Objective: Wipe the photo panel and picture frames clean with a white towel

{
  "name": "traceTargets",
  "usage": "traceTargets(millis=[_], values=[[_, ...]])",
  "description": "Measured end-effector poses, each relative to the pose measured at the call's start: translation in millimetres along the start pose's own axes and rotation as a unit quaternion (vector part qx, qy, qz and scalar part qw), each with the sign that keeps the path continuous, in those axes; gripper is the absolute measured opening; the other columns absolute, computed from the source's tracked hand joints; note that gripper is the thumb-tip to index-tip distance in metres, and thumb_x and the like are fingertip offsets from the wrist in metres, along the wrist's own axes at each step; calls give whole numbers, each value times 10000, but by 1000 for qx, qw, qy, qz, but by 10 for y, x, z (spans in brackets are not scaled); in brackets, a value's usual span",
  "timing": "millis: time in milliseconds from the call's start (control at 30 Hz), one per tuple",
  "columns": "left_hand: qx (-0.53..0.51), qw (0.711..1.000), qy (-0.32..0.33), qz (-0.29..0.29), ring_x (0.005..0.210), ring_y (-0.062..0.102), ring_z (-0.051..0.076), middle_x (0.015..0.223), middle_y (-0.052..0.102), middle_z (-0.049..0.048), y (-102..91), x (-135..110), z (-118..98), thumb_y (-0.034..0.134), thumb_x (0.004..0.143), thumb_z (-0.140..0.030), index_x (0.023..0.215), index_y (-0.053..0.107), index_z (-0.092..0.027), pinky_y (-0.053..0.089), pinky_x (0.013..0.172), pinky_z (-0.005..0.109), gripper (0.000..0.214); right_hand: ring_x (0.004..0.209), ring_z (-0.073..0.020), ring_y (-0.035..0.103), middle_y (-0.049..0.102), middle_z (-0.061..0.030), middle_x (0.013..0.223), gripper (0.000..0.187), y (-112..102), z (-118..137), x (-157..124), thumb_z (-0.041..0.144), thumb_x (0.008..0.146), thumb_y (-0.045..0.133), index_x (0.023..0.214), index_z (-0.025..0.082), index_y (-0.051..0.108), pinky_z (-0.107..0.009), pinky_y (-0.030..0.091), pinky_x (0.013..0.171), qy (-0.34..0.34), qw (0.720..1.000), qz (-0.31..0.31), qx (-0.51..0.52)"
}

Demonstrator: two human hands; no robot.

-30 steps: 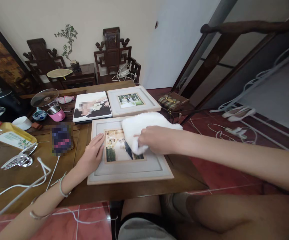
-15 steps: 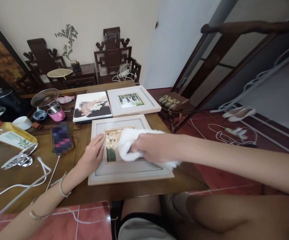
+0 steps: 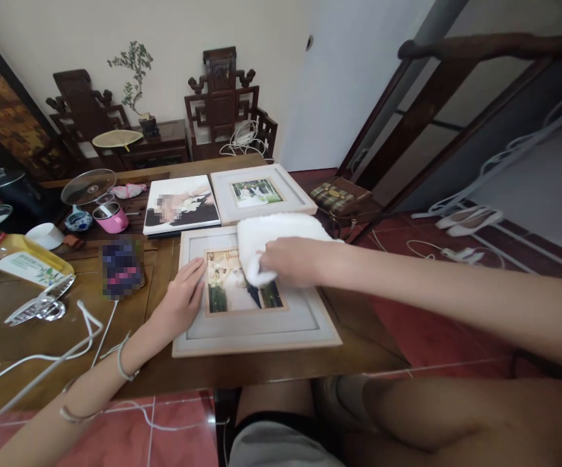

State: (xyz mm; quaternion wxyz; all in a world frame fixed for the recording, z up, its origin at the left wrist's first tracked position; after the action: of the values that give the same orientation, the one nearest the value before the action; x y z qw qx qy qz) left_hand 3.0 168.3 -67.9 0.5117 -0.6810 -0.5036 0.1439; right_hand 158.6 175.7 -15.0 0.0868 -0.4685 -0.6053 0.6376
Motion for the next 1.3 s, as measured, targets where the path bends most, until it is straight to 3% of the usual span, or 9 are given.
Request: traceTargets(millis=[167, 333, 533, 633, 733, 867, 1067, 1200, 1300], values=[[-2, 1000, -6, 3, 1358, 425, 273, 1427, 489, 172, 9, -6, 3, 362, 975, -266, 1374, 495, -108, 350, 1140, 492, 450, 520, -159, 565, 688, -94, 753, 242, 25, 625, -509, 60, 725, 551, 856, 136, 740, -263, 314, 415, -88, 983, 126, 100], [7, 1000, -1, -4, 1351, 435, 265, 1414, 499, 183, 16, 6, -30, 359, 975, -274, 1353, 511, -77, 361, 1140, 463, 452, 558, -164, 577, 672, -84, 733, 212, 23, 840, -633, 78, 719, 537, 785, 154, 724, -269, 297, 435, -128, 976, 68, 163], [4, 1000, 0, -7, 1348, 440, 266, 1421, 497, 171, -11, -14, -31, 361, 975, -264, 1362, 504, -112, 368, 1130, 488, 440, 935, -265, 663, 695, -175, 1037, 407, 69, 434, -243, -8, 757, 475, 1066, 125, 703, -292, 480, 654, -41, 990, -73, 112], [1, 1000, 0, -5, 1349, 438, 274, 1419, 496, 176, -9, -19, -14, 364, 975, -266, 1367, 501, -106, 363, 1134, 488, 445, 1240, -378, 494, 488, -193, 1428, 557, 39, 124, -19, -43, 753, 464, 1262, 132, 606, -392, 535, 765, -19, 982, -184, 27], [-7, 1000, 2, -8, 1351, 435, 275, 1416, 502, 165, -7, -10, -14, 366, 977, -271, 1373, 499, -128, 356, 1137, 493, 441, 1351, -426, 345, 322, -156, 1549, 569, 107, -177, 169, -52, 793, 415, 1306, 133, 577, -536, 496, 886, 12, 977, -208, -35], [-18, 1000, 2, -4, 1355, 430, 274, 1419, 503, 154, -4, 4, -30, 369, 982, -276, 1384, 489, -147, 345, 1141, 503, 440, 1360, -455, 312, 321, -142, 1553, 545, 167, -236, 224, -29, 786, 446, 1284, 133, 597, -596, 453, 916, 4, 985, -171, -34], [-8, 1000, 2, -3, 1354, 431, 274, 1418, 497, 176, -23, -17, -39, 364, 974, -258, 1368, 500, -107, 353, 1141, 490, 443, 1002, -283, 635, 668, -189, 1162, 439, 63, 295, -150, -27, 760, 455, 1094, 105, 707, -332, 474, 746, -55, 996, -16, 64], [-2, 1000, 2, -7, 1349, 438, 275, 1415, 501, 172, -33, -21, -41, 369, 972, -263, 1361, 507, -116, 360, 1135, 494, 437, 796, -199, 644, 722, -75, 1002, 454, 1, 618, -482, 53, 726, 508, 1104, 194, 716, -251, 401, 576, -141, 955, 129, 227], [2, 1000, 4, -6, 1349, 437, 273, 1415, 502, 170, -28, -11, -51, 365, 976, -262, 1362, 507, -123, 367, 1131, 492, 435, 787, -176, 630, 714, -53, 961, 482, -87, 692, -561, 42, 709, 479, 1092, 214, 715, -236, 391, 578, -162, 935, 100, 298]])
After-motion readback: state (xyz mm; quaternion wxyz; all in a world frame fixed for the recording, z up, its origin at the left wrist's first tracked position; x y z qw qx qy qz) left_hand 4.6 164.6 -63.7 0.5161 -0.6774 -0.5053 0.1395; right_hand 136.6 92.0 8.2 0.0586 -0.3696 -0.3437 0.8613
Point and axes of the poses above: each hand's wrist, its own x-axis towards the middle knuckle, its own y-axis out of the palm, z = x × y, the point moved 9 cm from there along x, towards the middle knuckle
